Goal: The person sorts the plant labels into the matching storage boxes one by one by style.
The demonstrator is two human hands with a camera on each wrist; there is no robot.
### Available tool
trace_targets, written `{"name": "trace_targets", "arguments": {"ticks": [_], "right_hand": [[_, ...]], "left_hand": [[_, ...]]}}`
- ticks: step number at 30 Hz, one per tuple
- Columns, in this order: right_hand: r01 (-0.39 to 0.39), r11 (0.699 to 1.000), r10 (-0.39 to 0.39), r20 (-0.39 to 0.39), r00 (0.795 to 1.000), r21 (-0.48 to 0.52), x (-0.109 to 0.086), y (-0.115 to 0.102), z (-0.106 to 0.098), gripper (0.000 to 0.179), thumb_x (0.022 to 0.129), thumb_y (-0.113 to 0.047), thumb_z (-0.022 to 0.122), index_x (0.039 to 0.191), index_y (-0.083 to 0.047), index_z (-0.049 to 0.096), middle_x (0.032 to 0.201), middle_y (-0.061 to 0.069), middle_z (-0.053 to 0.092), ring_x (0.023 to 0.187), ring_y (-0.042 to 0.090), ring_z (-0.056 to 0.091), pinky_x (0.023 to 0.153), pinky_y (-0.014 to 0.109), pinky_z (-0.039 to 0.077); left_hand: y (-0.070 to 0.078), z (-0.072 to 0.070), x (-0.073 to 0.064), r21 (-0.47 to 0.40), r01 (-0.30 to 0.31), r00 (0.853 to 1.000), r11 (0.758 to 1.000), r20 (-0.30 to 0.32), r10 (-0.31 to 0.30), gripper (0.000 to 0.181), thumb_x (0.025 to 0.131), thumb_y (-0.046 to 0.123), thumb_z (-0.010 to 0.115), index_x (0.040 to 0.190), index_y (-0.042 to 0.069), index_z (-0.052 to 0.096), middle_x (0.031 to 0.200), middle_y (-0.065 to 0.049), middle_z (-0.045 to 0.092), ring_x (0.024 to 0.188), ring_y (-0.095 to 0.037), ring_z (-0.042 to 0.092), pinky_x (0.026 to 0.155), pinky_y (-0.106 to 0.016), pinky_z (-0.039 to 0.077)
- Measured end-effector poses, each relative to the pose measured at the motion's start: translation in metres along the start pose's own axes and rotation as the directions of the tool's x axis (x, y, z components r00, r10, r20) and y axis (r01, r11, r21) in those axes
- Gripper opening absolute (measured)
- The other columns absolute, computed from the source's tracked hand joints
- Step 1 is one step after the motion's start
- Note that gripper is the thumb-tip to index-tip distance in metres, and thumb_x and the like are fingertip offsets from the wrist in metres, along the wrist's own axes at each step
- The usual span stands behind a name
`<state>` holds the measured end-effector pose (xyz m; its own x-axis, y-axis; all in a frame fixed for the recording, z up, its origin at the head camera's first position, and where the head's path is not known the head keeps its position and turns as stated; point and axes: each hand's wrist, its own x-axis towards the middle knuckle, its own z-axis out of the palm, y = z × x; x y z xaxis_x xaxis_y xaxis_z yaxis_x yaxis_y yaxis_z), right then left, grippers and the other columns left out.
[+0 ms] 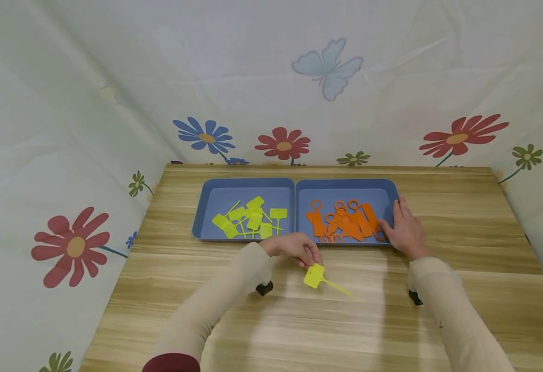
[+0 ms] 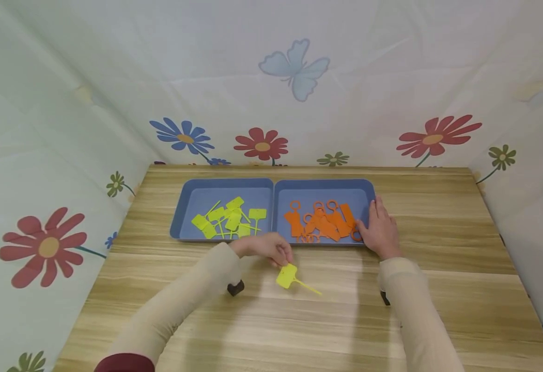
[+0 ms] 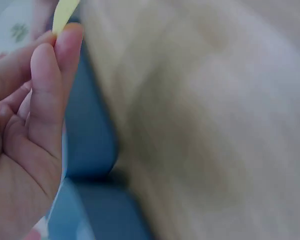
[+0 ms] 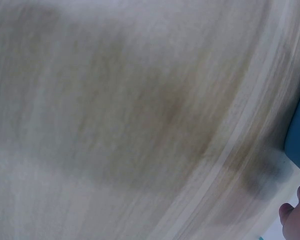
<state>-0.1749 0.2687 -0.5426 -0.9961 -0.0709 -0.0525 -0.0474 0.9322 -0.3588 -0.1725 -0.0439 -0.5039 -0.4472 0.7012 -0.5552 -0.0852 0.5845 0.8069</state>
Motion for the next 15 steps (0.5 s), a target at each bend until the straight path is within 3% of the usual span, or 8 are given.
{"name": "trace_targets", "arguments": {"ticks": [4, 9, 12, 15], "right_hand": [[-0.006, 1.000, 0.006, 0.000, 1.000, 0.000, 0.000, 0.000, -0.001, 0.077, 0.091, -0.043, 0.036, 0.138, 0.009, 0.003, 0.146, 0.023, -0.007, 0.131, 0.044, 0.011, 0.101, 0.059, 0.016], [-0.005, 1.000, 0.005, -0.003, 1.000, 0.010, 0.001, 0.000, 0.000, 0.077, 0.091, -0.042, 0.038, 0.138, 0.009, 0.004, 0.146, 0.022, -0.007, 0.131, 0.044, 0.012, 0.102, 0.059, 0.015], [0.000, 1.000, 0.000, -0.009, 1.000, 0.018, 0.001, 0.000, 0.001, 0.077, 0.091, -0.040, 0.039, 0.138, 0.009, 0.005, 0.146, 0.023, -0.007, 0.130, 0.044, 0.012, 0.102, 0.059, 0.015], [0.003, 1.000, -0.003, -0.018, 1.000, 0.015, 0.000, 0.001, 0.003, 0.076, 0.091, -0.039, 0.040, 0.138, 0.010, 0.005, 0.146, 0.024, -0.005, 0.130, 0.044, 0.012, 0.102, 0.059, 0.016]], "left_hand": [[0.005, -0.026, -0.015, -0.012, 0.009, 1.000, 1.000, -0.026, -0.010, 0.009, 0.081, 0.001, 0.059, 0.089, 0.000, 0.062, 0.073, -0.002, 0.063, 0.059, -0.009, 0.053, 0.057, -0.021, 0.046], [-0.004, -0.058, -0.032, -0.067, -0.017, 0.987, 0.998, -0.159, 0.006, 0.010, 0.082, 0.010, 0.060, 0.090, 0.003, 0.060, 0.078, -0.004, 0.061, 0.071, -0.028, 0.056, 0.074, -0.038, 0.051], [-0.015, -0.076, -0.042, -0.143, -0.059, 0.956, 0.988, -0.294, 0.014, 0.013, 0.083, 0.011, 0.059, 0.092, 0.002, 0.059, 0.081, -0.005, 0.061, 0.084, -0.037, 0.056, 0.085, -0.048, 0.045], [-0.029, -0.091, -0.050, -0.222, -0.106, 0.898, 0.969, -0.439, -0.002, 0.015, 0.084, 0.011, 0.058, 0.095, 0.000, 0.057, 0.083, -0.005, 0.061, 0.088, -0.035, 0.058, 0.089, -0.049, 0.043]]}}
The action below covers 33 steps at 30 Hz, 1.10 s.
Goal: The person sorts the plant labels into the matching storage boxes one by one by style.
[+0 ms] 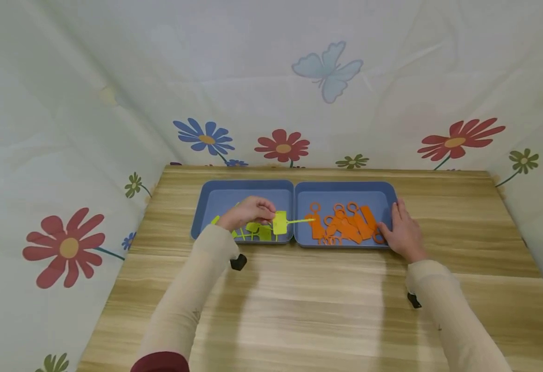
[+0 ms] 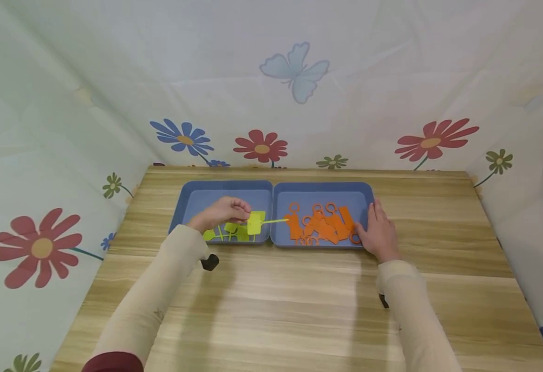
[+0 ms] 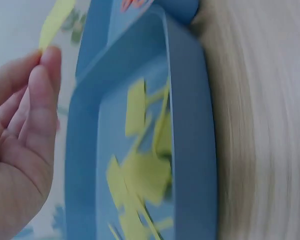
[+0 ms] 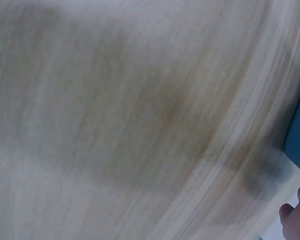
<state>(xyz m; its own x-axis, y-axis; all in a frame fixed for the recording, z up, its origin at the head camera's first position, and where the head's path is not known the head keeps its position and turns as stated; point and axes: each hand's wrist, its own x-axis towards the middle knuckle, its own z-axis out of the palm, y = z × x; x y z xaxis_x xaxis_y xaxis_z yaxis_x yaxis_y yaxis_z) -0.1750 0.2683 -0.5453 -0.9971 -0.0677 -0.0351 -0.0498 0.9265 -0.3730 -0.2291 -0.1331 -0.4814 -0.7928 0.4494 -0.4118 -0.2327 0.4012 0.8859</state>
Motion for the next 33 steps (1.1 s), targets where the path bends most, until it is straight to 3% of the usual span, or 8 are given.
{"name": "trace_targets", "arguments": {"ticks": [2, 5, 9, 14, 19, 22, 28, 33], "right_hand": [[0.002, 1.000, -0.002, -0.002, 1.000, -0.009, 0.000, 0.000, 0.000, 0.076, 0.091, -0.039, 0.039, 0.138, 0.010, 0.005, 0.146, 0.024, -0.005, 0.130, 0.045, 0.013, 0.101, 0.058, 0.016], [0.003, 1.000, -0.003, 0.000, 1.000, -0.014, -0.001, -0.001, 0.000, 0.076, 0.091, -0.040, 0.038, 0.138, 0.010, 0.005, 0.146, 0.025, -0.005, 0.130, 0.045, 0.013, 0.101, 0.058, 0.017], [0.001, 1.000, -0.001, 0.006, 1.000, -0.012, -0.002, -0.002, -0.001, 0.076, 0.091, -0.040, 0.038, 0.138, 0.010, 0.005, 0.146, 0.025, -0.004, 0.130, 0.045, 0.012, 0.102, 0.058, 0.015], [-0.005, 1.000, 0.005, 0.007, 1.000, -0.010, -0.003, -0.002, -0.002, 0.076, 0.091, -0.039, 0.039, 0.138, 0.010, 0.006, 0.146, 0.025, -0.004, 0.130, 0.045, 0.012, 0.102, 0.058, 0.015], [-0.005, 1.000, 0.005, 0.002, 1.000, -0.009, -0.002, -0.002, -0.001, 0.076, 0.091, -0.040, 0.039, 0.138, 0.010, 0.006, 0.146, 0.025, -0.004, 0.129, 0.045, 0.013, 0.102, 0.058, 0.015], [-0.004, 1.000, 0.004, -0.006, 1.000, -0.008, -0.002, -0.002, 0.000, 0.076, 0.091, -0.039, 0.040, 0.138, 0.010, 0.007, 0.146, 0.025, -0.003, 0.129, 0.046, 0.014, 0.102, 0.059, 0.015], [-0.007, 1.000, 0.007, -0.013, 1.000, -0.011, -0.002, -0.003, 0.000, 0.076, 0.090, -0.040, 0.040, 0.138, 0.011, 0.007, 0.146, 0.025, -0.003, 0.129, 0.046, 0.014, 0.101, 0.058, 0.016], [-0.012, 1.000, 0.012, -0.012, 1.000, -0.007, -0.002, -0.002, 0.000, 0.077, 0.091, -0.040, 0.040, 0.138, 0.010, 0.007, 0.146, 0.024, -0.004, 0.129, 0.046, 0.014, 0.102, 0.058, 0.016]], "left_hand": [[-0.009, -0.012, 0.001, -0.057, -0.008, 0.994, 0.998, -0.107, 0.002, 0.016, 0.085, 0.012, 0.057, 0.096, 0.000, 0.057, 0.083, -0.005, 0.060, 0.085, -0.029, 0.060, 0.089, -0.047, 0.044], [-0.021, -0.025, 0.001, -0.137, -0.005, 0.965, 0.991, -0.261, -0.031, 0.016, 0.085, 0.011, 0.056, 0.097, -0.001, 0.056, 0.083, -0.004, 0.059, 0.077, -0.016, 0.061, 0.088, -0.042, 0.046], [-0.034, -0.034, 0.000, -0.205, 0.015, 0.893, 0.979, -0.438, -0.106, 0.017, 0.085, 0.009, 0.056, 0.098, -0.002, 0.056, 0.084, -0.005, 0.058, 0.071, -0.010, 0.059, 0.086, -0.038, 0.048], [-0.047, -0.038, -0.003, -0.250, 0.031, 0.802, 0.968, -0.572, -0.174, 0.017, 0.086, 0.004, 0.053, 0.100, -0.005, 0.055, 0.088, -0.009, 0.054, 0.080, -0.018, 0.059, 0.087, -0.036, 0.048], [-0.056, -0.036, -0.005, -0.257, 0.045, 0.716, 0.965, -0.665, -0.210, 0.018, 0.084, 0.002, 0.052, 0.099, -0.007, 0.056, 0.091, -0.013, 0.054, 0.087, -0.027, 0.060, 0.084, -0.035, 0.049], [-0.060, -0.035, -0.007, -0.263, 0.060, 0.681, 0.963, -0.694, -0.233, 0.019, 0.084, 0.002, 0.051, 0.100, -0.007, 0.057, 0.095, -0.015, 0.055, 0.090, -0.028, 0.060, 0.084, -0.035, 0.049], [-0.066, -0.032, -0.007, -0.280, 0.107, 0.629, 0.954, -0.724, -0.283, 0.013, 0.081, 0.002, 0.050, 0.090, -0.005, 0.057, 0.095, -0.015, 0.056, 0.083, -0.025, 0.061, 0.078, -0.033, 0.051], [-0.070, -0.035, -0.006, -0.273, 0.219, 0.613, 0.937, -0.708, -0.350, 0.020, 0.076, 0.001, 0.055, 0.094, -0.005, 0.061, 0.093, -0.019, 0.062, 0.059, -0.012, 0.061, 0.064, -0.027, 0.053]]}}
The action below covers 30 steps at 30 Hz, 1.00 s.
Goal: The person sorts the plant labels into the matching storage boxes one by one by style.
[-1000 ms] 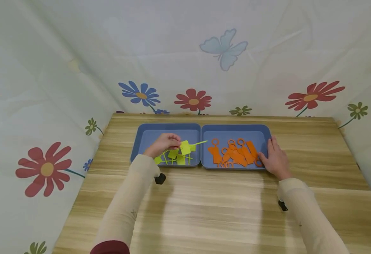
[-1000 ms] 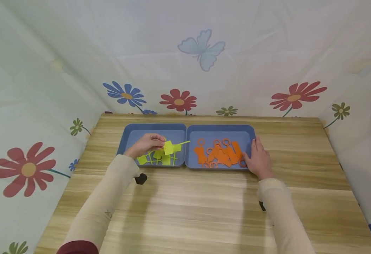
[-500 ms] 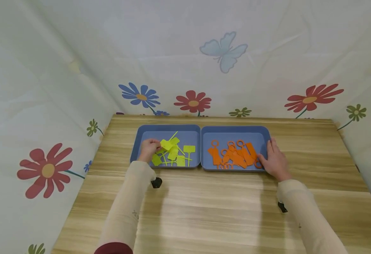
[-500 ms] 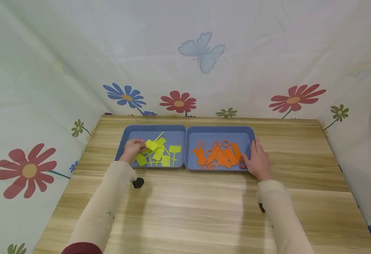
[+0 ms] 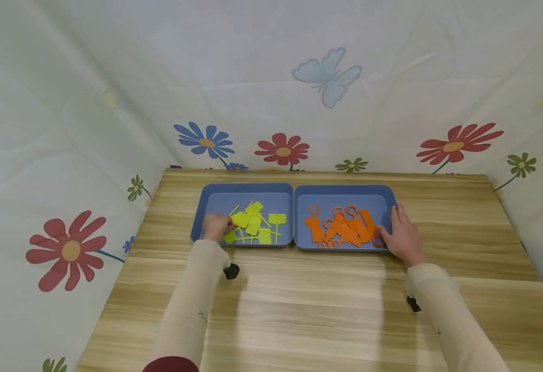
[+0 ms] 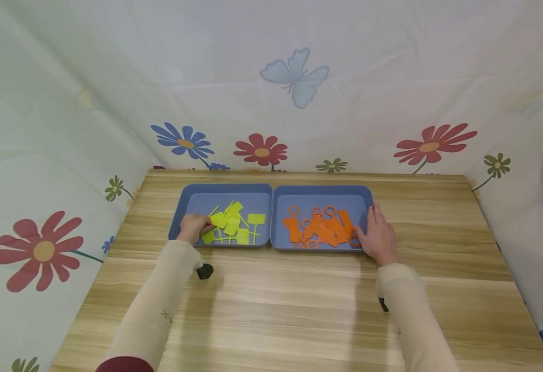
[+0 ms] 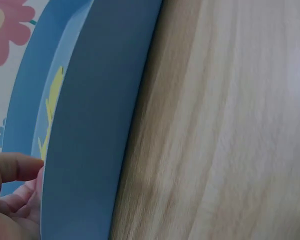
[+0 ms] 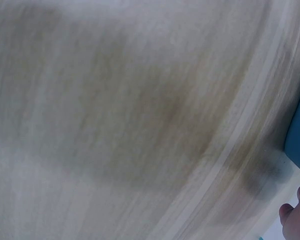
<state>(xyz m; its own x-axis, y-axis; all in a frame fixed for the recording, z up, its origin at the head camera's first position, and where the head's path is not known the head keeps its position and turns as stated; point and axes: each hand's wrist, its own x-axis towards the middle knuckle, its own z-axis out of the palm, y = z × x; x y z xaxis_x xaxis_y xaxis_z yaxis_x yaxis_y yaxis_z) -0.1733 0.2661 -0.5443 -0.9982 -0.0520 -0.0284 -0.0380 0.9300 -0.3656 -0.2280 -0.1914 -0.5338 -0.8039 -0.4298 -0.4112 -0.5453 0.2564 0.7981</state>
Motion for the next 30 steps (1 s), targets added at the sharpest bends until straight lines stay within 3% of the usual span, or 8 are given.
{"name": "trace_targets", "arguments": {"ticks": [4, 8, 11, 16, 18, 20, 25, 30], "right_hand": [[-0.001, 1.000, 0.001, -0.002, 1.000, 0.001, 0.000, 0.000, 0.001, 0.076, 0.091, -0.039, 0.040, 0.138, 0.010, 0.007, 0.146, 0.024, -0.004, 0.129, 0.045, 0.015, 0.102, 0.058, 0.016], [0.001, 1.000, -0.001, -0.003, 1.000, 0.004, 0.000, -0.001, 0.000, 0.075, 0.091, -0.038, 0.040, 0.138, 0.011, 0.007, 0.146, 0.025, -0.003, 0.129, 0.046, 0.015, 0.101, 0.058, 0.016], [0.000, 1.000, 0.000, 0.003, 1.000, 0.002, -0.001, -0.002, -0.001, 0.075, 0.091, -0.037, 0.040, 0.138, 0.011, 0.007, 0.146, 0.025, -0.003, 0.129, 0.046, 0.015, 0.101, 0.058, 0.016], [0.001, 1.000, -0.001, 0.009, 1.000, -0.002, -0.002, -0.003, -0.003, 0.074, 0.091, -0.036, 0.041, 0.137, 0.011, 0.007, 0.146, 0.026, -0.003, 0.128, 0.046, 0.015, 0.101, 0.059, 0.017], [0.004, 1.000, -0.004, 0.007, 1.000, -0.004, -0.002, -0.003, -0.003, 0.075, 0.090, -0.035, 0.042, 0.137, 0.011, 0.008, 0.146, 0.026, -0.002, 0.128, 0.046, 0.015, 0.101, 0.059, 0.017], [0.008, 1.000, -0.008, 0.003, 1.000, -0.008, -0.001, -0.003, -0.003, 0.074, 0.090, -0.035, 0.042, 0.137, 0.011, 0.008, 0.145, 0.026, -0.002, 0.128, 0.046, 0.015, 0.101, 0.058, 0.018], [0.020, 1.000, -0.020, 0.002, 1.000, -0.007, -0.001, -0.002, -0.002, 0.075, 0.091, -0.036, 0.041, 0.137, 0.012, 0.008, 0.145, 0.026, -0.002, 0.128, 0.047, 0.015, 0.101, 0.059, 0.018], [0.021, 1.000, -0.021, 0.003, 1.000, -0.003, -0.001, 0.000, -0.002, 0.075, 0.091, -0.036, 0.041, 0.137, 0.012, 0.008, 0.145, 0.026, -0.004, 0.128, 0.047, 0.014, 0.100, 0.059, 0.018]], "left_hand": [[-0.002, -0.003, 0.004, 0.050, 0.048, 0.997, 0.998, 0.053, -0.050, 0.031, 0.072, -0.001, 0.057, 0.103, -0.008, 0.060, 0.085, -0.019, 0.064, 0.048, -0.009, 0.060, 0.057, -0.025, 0.053], [-0.002, -0.007, 0.004, 0.135, 0.036, 0.993, 0.990, 0.103, -0.050, 0.028, 0.071, 0.001, 0.057, 0.096, -0.008, 0.063, 0.063, -0.008, 0.063, 0.047, -0.011, 0.060, 0.054, -0.027, 0.052], [0.000, -0.011, 0.001, 0.239, 0.004, 0.992, 0.971, 0.124, -0.034, 0.022, 0.071, 0.005, 0.058, 0.089, -0.005, 0.067, 0.051, -0.003, 0.060, 0.048, -0.013, 0.061, 0.052, -0.027, 0.051], [0.007, -0.015, -0.004, 0.378, -0.035, 0.989, 0.925, 0.149, -0.023, 0.017, 0.070, 0.005, 0.060, 0.083, -0.005, 0.066, 0.048, -0.003, 0.057, 0.045, -0.012, 0.059, 0.052, -0.027, 0.051], [0.011, -0.017, -0.006, 0.457, -0.077, 0.987, 0.886, 0.164, 0.001, 0.012, 0.068, 0.004, 0.059, 0.075, -0.003, 0.066, 0.046, -0.002, 0.056, 0.041, -0.011, 0.056, 0.048, -0.026, 0.048], [0.015, -0.019, -0.009, 0.545, -0.134, 0.982, 0.828, 0.184, 0.038, 0.007, 0.066, 0.002, 0.058, 0.065, 0.000, 0.065, 0.042, -0.001, 0.052, 0.037, -0.011, 0.051, 0.042, -0.023, 0.043], [0.025, -0.022, -0.020, 0.712, -0.290, 0.955, 0.640, 0.263, 0.140, 0.023, 0.063, -0.003, 0.049, 0.043, 0.009, 0.047, 0.040, 0.000, 0.038, 0.035, -0.012, 0.031, 0.035, -0.021, 0.025], [0.035, -0.019, -0.038, 0.788, -0.398, 0.918, 0.471, 0.338, 0.210, 0.025, 0.069, -0.004, 0.046, 0.049, 0.010, 0.042, 0.050, -0.003, 0.038, 0.043, -0.013, 0.027, 0.037, -0.022, 0.024]]}}
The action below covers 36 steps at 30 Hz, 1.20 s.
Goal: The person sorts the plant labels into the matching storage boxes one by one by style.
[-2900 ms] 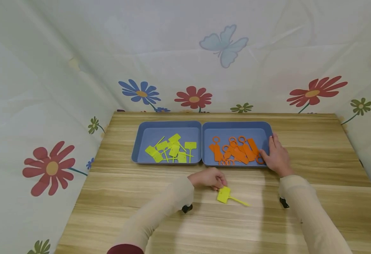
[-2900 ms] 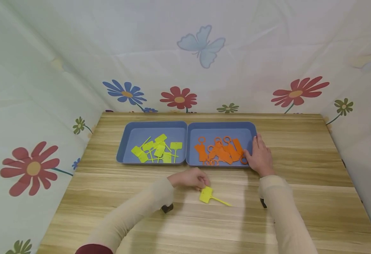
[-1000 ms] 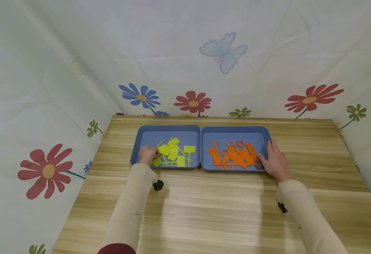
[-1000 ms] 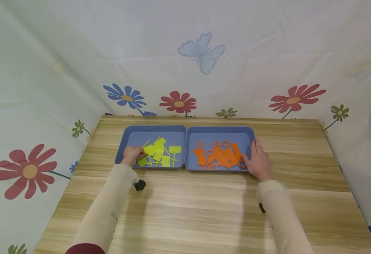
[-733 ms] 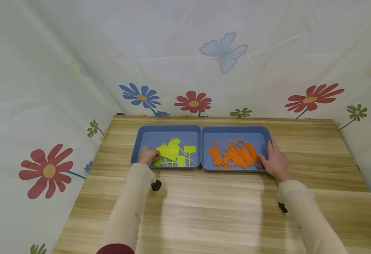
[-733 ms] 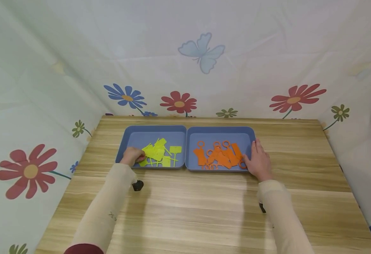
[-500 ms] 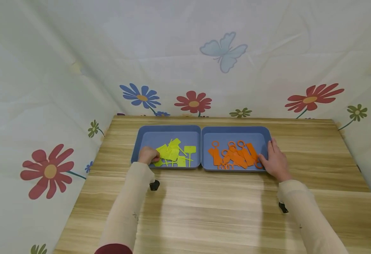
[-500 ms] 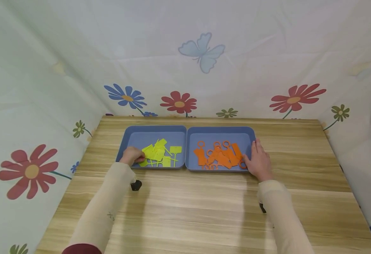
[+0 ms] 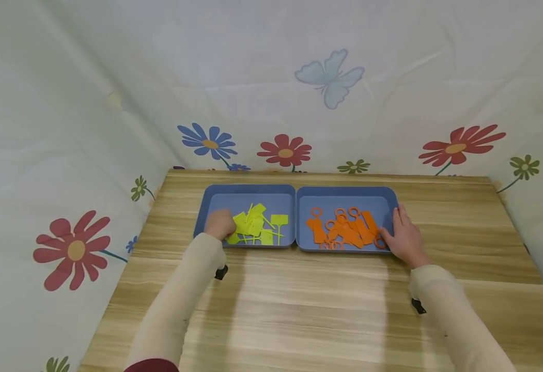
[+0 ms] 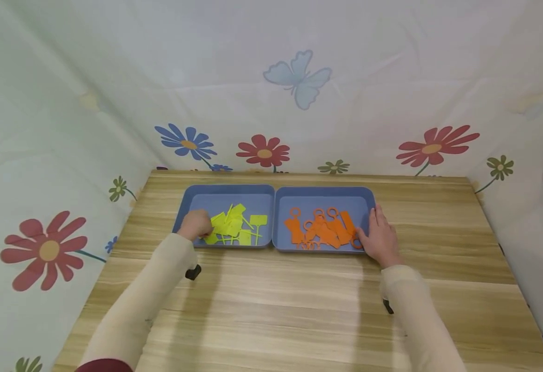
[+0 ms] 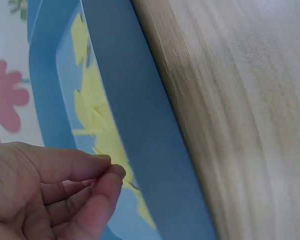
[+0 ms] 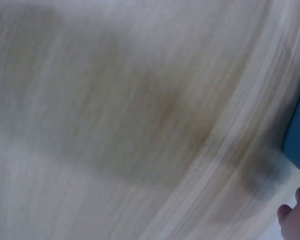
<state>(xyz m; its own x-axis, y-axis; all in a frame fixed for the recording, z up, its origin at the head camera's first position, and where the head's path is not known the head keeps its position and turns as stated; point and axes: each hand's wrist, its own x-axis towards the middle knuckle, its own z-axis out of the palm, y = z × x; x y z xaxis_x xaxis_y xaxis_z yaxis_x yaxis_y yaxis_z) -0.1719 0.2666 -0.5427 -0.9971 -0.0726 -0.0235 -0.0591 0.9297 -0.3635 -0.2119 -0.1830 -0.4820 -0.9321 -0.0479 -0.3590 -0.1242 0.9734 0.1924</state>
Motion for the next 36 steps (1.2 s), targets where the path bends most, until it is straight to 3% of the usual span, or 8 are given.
{"name": "trace_targets", "arguments": {"ticks": [13, 15, 19, 21, 26, 29, 32, 36], "right_hand": [[0.061, 0.995, -0.076, -0.190, 0.979, -0.085, -0.003, 0.004, 0.003, 0.053, 0.089, -0.023, 0.043, 0.130, 0.010, 0.035, 0.140, 0.025, 0.025, 0.125, 0.041, 0.028, 0.097, 0.060, 0.023], [0.133, 0.981, -0.171, -0.311, 0.935, -0.141, -0.003, 0.000, 0.003, 0.041, 0.085, -0.018, 0.050, 0.117, 0.008, 0.051, 0.127, 0.023, 0.045, 0.115, 0.038, 0.041, 0.090, 0.057, 0.032], [0.290, 0.921, -0.385, -0.498, 0.777, -0.258, -0.001, -0.017, -0.005, 0.016, 0.074, -0.011, 0.062, 0.082, 0.003, 0.066, 0.080, 0.015, 0.063, 0.073, 0.030, 0.056, 0.065, 0.042, 0.045], [0.344, 0.890, -0.455, -0.526, 0.718, -0.300, 0.000, -0.029, -0.013, 0.011, 0.072, -0.011, 0.065, 0.069, 0.000, 0.065, 0.063, 0.010, 0.059, 0.057, 0.025, 0.049, 0.055, 0.035, 0.041], [0.410, 0.852, -0.523, -0.566, 0.637, -0.326, 0.010, -0.061, -0.041, 0.027, 0.076, -0.017, 0.061, 0.053, -0.008, 0.050, 0.049, 0.002, 0.044, 0.048, 0.017, 0.035, 0.045, 0.026, 0.028], [0.440, 0.846, -0.518, -0.654, 0.551, -0.300, 0.021, -0.076, -0.060, 0.032, 0.079, -0.018, 0.056, 0.049, -0.007, 0.047, 0.046, 0.004, 0.045, 0.046, 0.020, 0.039, 0.042, 0.028, 0.029], [0.439, 0.854, -0.488, -0.724, 0.487, -0.280, 0.034, -0.085, -0.080, 0.032, 0.080, -0.018, 0.053, 0.051, -0.005, 0.052, 0.048, 0.008, 0.051, 0.046, 0.024, 0.045, 0.040, 0.030, 0.032], [0.368, 0.884, -0.453, -0.724, 0.520, -0.289, 0.047, -0.087, -0.100, 0.030, 0.082, -0.018, 0.053, 0.057, -0.002, 0.058, 0.054, 0.011, 0.058, 0.050, 0.029, 0.050, 0.039, 0.033, 0.034]], "left_hand": [[0.053, 0.004, -0.039, 0.337, -0.152, 0.986, 0.929, -0.015, 0.166, 0.038, 0.085, 0.014, 0.053, 0.051, 0.015, 0.035, 0.050, 0.003, 0.027, 0.047, -0.011, 0.027, 0.040, -0.025, 0.023], [0.060, 0.006, -0.045, 0.357, -0.184, 0.979, 0.916, -0.015, 0.202, 0.040, 0.085, 0.017, 0.053, 0.051, 0.015, 0.034, 0.049, 0.003, 0.026, 0.046, -0.010, 0.025, 0.040, -0.025, 0.022], [0.073, 0.007, -0.054, 0.378, -0.276, 0.933, 0.884, -0.116, 0.341, 0.040, 0.086, 0.025, 0.052, 0.049, 0.016, 0.039, 0.045, 0.004, 0.033, 0.045, -0.011, 0.032, 0.052, -0.028, 0.034], [0.078, 0.007, -0.054, 0.398, -0.338, 0.846, 0.853, -0.269, 0.461, 0.040, 0.085, 0.025, 0.051, 0.048, 0.017, 0.042, 0.043, 0.004, 0.037, 0.044, -0.012, 0.035, 0.058, -0.030, 0.034], [0.086, 0.001, -0.042, 0.467, -0.433, 0.416, 0.771, -0.655, 0.630, 0.030, 0.085, 0.023, 0.051, 0.056, 0.016, 0.056, 0.051, 0.002, 0.053, 0.055, -0.016, 0.042, 0.061, -0.032, 0.030], [0.089, -0.009, -0.028, 0.448, -0.460, 0.242, 0.766, -0.767, 0.594, 0.020, 0.084, 0.022, 0.052, 0.069, 0.015, 0.064, 0.068, 0.001, 0.062, 0.068, -0.018, 0.050, 0.068, -0.033, 0.035], [0.091, -0.021, -0.012, 0.401, -0.464, 0.187, 0.790, -0.827, 0.530, 0.014, 0.083, 0.020, 0.054, 0.077, 0.014, 0.065, 0.078, 0.000, 0.063, 0.078, -0.019, 0.054, 0.074, -0.035, 0.037], [0.086, -0.034, 0.008, 0.339, -0.425, 0.210, 0.839, -0.865, 0.456, 0.013, 0.084, 0.020, 0.054, 0.082, 0.012, 0.065, 0.085, -0.003, 0.063, 0.084, -0.021, 0.054, 0.078, -0.037, 0.037]]}}
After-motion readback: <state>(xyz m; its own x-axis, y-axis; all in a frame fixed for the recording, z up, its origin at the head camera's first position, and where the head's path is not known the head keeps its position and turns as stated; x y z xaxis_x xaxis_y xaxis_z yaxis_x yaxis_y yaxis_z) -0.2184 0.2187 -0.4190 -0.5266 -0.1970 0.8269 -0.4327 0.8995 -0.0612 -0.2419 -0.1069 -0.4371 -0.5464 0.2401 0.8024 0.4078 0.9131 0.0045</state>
